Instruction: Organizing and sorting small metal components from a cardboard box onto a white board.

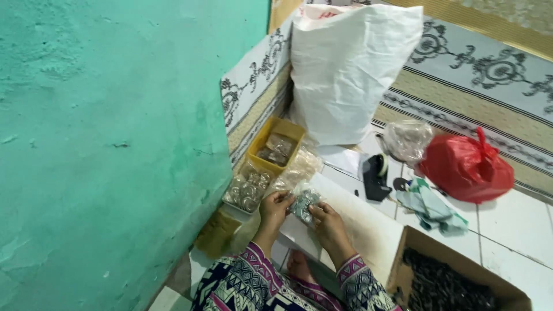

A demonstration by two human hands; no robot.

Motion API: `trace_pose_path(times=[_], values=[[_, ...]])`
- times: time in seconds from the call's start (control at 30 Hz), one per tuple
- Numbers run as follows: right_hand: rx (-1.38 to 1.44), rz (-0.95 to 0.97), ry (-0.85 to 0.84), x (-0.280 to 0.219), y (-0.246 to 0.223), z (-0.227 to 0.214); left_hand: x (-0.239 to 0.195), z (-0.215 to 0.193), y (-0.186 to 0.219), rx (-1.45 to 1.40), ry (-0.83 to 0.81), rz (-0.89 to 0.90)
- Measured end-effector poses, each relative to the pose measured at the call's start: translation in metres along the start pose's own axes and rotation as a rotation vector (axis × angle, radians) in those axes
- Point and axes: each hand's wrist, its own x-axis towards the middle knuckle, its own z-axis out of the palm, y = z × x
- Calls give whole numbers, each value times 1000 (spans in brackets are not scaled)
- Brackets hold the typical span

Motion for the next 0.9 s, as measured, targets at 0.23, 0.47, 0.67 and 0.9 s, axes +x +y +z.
trace_pose_path(times=[0.23, 0.47, 0.67, 0.9], values=[[72, 30, -26, 72, -15, 49, 47, -5, 21, -290, 224, 28], [112, -46, 0, 139, -33, 89, 79, -8, 38, -404, 95, 289], [-178, -142, -14, 197, -32, 96, 106, -13, 42, 77, 293, 700], [-631, -354, 180, 140, -45, 92, 109, -14, 30, 238, 507, 882]])
